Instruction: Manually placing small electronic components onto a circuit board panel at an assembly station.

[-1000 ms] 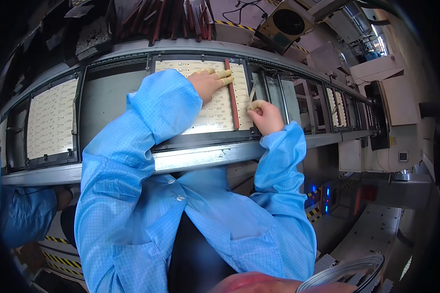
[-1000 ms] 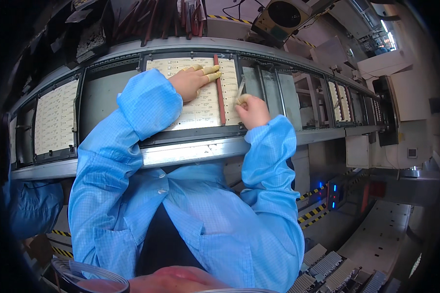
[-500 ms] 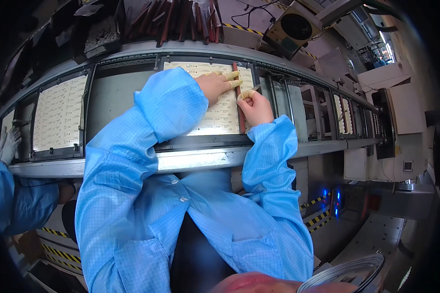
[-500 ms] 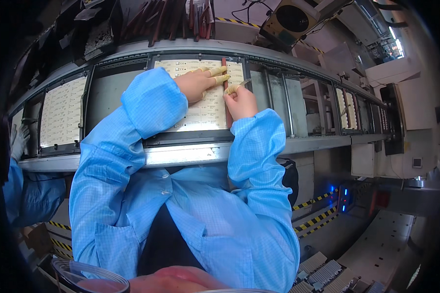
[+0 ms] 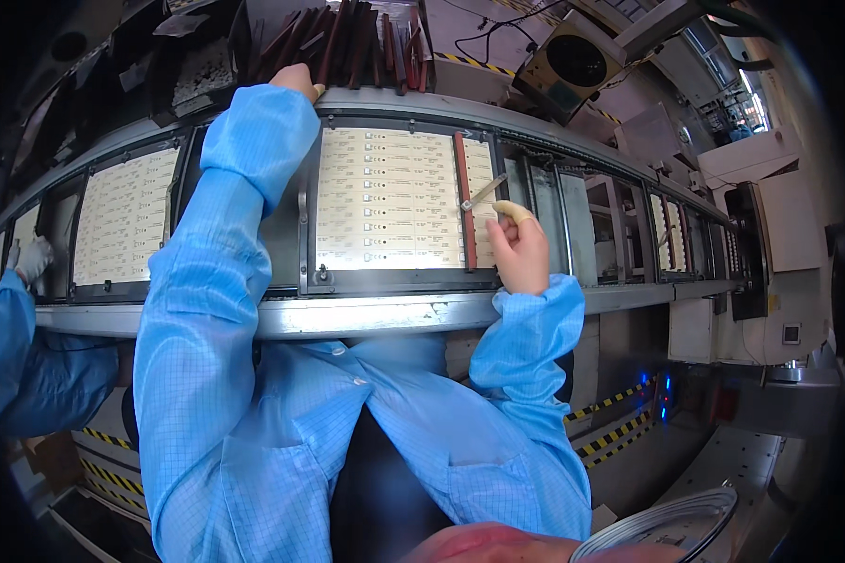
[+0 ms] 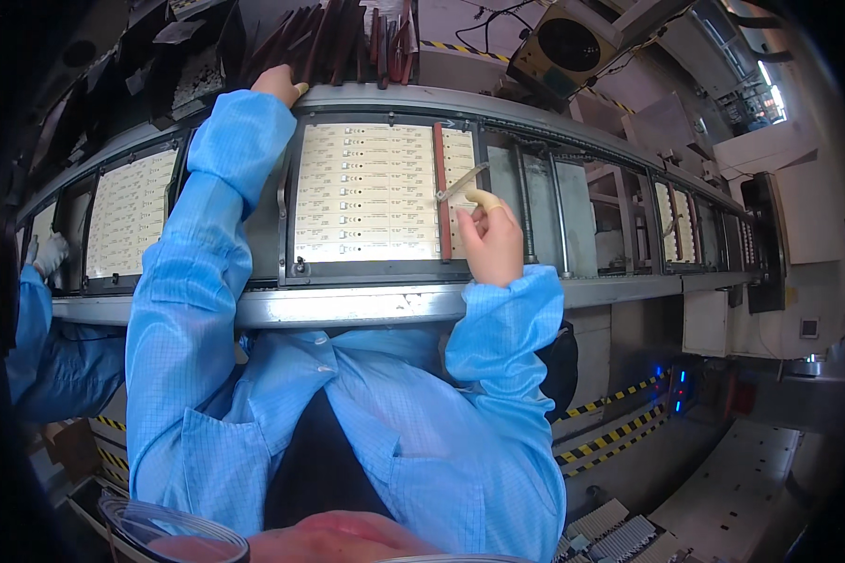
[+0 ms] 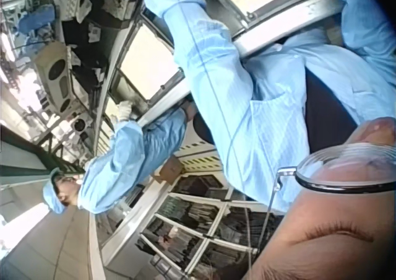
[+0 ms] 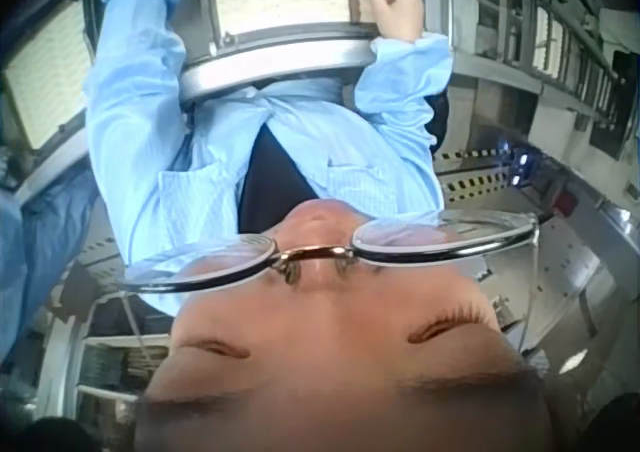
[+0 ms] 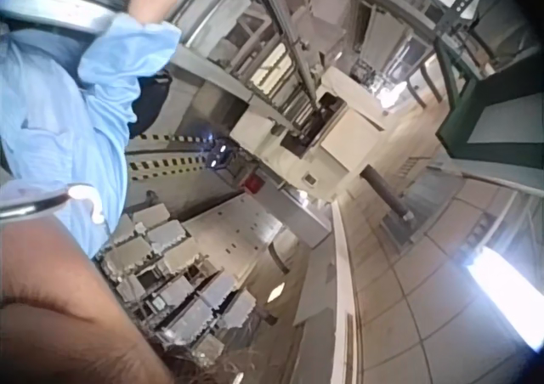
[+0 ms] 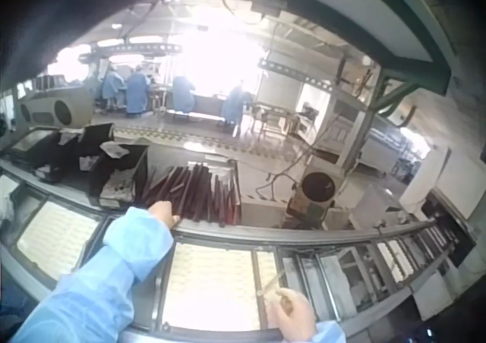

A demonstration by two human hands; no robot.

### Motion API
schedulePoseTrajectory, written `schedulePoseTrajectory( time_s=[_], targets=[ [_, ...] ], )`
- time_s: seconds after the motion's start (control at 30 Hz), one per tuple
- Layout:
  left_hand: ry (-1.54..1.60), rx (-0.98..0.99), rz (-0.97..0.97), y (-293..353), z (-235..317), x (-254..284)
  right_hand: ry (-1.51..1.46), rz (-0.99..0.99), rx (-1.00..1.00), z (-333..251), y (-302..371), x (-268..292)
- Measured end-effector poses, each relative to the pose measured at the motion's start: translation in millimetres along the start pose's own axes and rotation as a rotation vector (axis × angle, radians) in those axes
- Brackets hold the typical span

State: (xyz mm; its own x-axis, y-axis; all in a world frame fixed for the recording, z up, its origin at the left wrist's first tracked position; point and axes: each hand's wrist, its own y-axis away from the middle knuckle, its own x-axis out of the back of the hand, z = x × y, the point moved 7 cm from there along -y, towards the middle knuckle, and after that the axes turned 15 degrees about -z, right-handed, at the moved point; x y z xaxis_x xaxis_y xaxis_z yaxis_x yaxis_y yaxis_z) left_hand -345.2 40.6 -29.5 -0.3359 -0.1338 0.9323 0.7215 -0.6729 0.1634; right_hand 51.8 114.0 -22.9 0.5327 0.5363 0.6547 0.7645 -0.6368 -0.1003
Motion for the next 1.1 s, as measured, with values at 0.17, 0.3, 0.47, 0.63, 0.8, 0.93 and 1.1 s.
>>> schedulePoseTrajectory(
  time_s=[0.17, 0.3, 0.47, 0.63, 0.8, 0.93, 1.1],
  targets=[
    [0.391, 0.071, -0.191, -28, -36, -9, -0.071, -0.012, -0.026, -4, 10, 1],
    [1.343, -0.015, -0.455, 39, -12, -6, -0.146, -0.045, -0.011, -21, 7, -8],
    [1.169, -0.377, -0.403, 133, 23, 13, -0.357, -0.186, 0.152, -74, -14, -41],
    [1.178, -0.481, -0.623, 209, 50, -13, -0.472, -0.181, 0.254, -113, -42, -76],
    [1.179, -0.54, -0.769, 214, 46, -41, -0.616, -0.231, 0.196, -117, -42, -95],
    [0.374, -0.618, -0.069, 183, 21, -13, -0.409, -0.071, 0.147, -102, -39, -83],
    [-0.024, -0.3, 0.036, 135, -1, -9, 0.148, -0.247, 0.038, -87, -34, -113]
  ],
)
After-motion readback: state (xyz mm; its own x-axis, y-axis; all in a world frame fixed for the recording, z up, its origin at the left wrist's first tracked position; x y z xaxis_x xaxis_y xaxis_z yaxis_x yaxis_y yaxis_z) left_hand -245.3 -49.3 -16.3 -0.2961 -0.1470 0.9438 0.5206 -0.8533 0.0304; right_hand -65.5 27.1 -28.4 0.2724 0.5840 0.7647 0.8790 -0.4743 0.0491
